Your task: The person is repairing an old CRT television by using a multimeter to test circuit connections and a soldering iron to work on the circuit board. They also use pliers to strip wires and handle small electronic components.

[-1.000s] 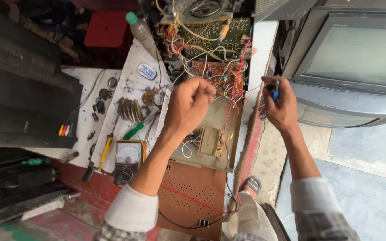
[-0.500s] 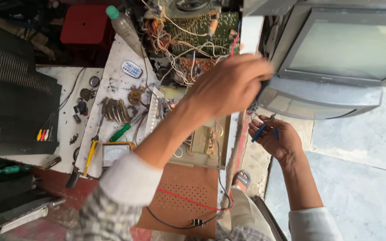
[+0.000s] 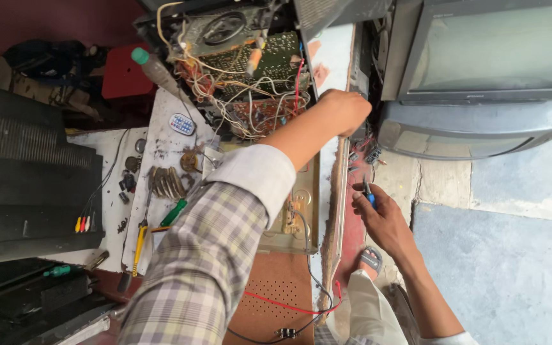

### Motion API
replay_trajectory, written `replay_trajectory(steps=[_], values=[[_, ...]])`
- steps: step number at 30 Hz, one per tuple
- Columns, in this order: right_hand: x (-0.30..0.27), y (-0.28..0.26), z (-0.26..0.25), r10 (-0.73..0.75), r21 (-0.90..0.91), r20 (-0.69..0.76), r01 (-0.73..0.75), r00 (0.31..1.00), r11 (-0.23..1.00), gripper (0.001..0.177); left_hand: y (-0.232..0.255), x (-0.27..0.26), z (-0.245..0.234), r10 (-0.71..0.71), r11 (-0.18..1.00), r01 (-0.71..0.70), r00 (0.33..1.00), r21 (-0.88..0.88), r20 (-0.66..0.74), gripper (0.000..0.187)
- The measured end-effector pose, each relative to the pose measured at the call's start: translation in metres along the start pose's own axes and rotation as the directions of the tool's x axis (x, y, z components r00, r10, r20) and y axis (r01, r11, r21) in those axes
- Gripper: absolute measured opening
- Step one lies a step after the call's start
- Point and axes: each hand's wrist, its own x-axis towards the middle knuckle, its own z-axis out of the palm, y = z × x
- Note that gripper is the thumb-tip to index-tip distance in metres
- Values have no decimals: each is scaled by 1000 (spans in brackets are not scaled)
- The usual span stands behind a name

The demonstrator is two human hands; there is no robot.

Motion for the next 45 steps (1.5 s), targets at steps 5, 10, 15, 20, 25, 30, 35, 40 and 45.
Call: replay_trajectory(steps=[5,10,15,20,25,30,35,40,45], values=[[2,-21,6,-46,-39,-22,45,999,998,45,-18,-1,6,55,987,-79,985,-141,-163,28],[17,-46,14,-160,-108,-28,156,987,982,43,-24,-5,-7,88,974,-89,996,-208,-14,32],[48,-64,20,-205,-335,-50,177,977,925,46,-26,-8,-14,90,961,-98,995,-260,-44,22],[63,-73,21,-232,-321,-76,197,970,926,45,-24,1,-11,147,939,-149,989,-311,-31,16],[64,-80,20,-211,-292,-38,191,977,937,42,-19,5,-7,176,942,-181,983,-282,-42,27],[65,-84,21,-240,-285,-68,212,968,935,44,-18,3,-9,137,942,-134,990,-308,-10,31],[64,-83,20,-202,-280,-71,175,977,944,43,-19,-2,-13,130,932,-136,991,-336,-42,31],[64,-83,20,-206,-308,-83,172,975,936,43,-20,-4,-13,115,923,-119,993,-365,-33,31],[65,-87,22,-191,-328,-91,152,977,932,40,-21,-4,-13,137,920,-148,989,-363,-55,34]])
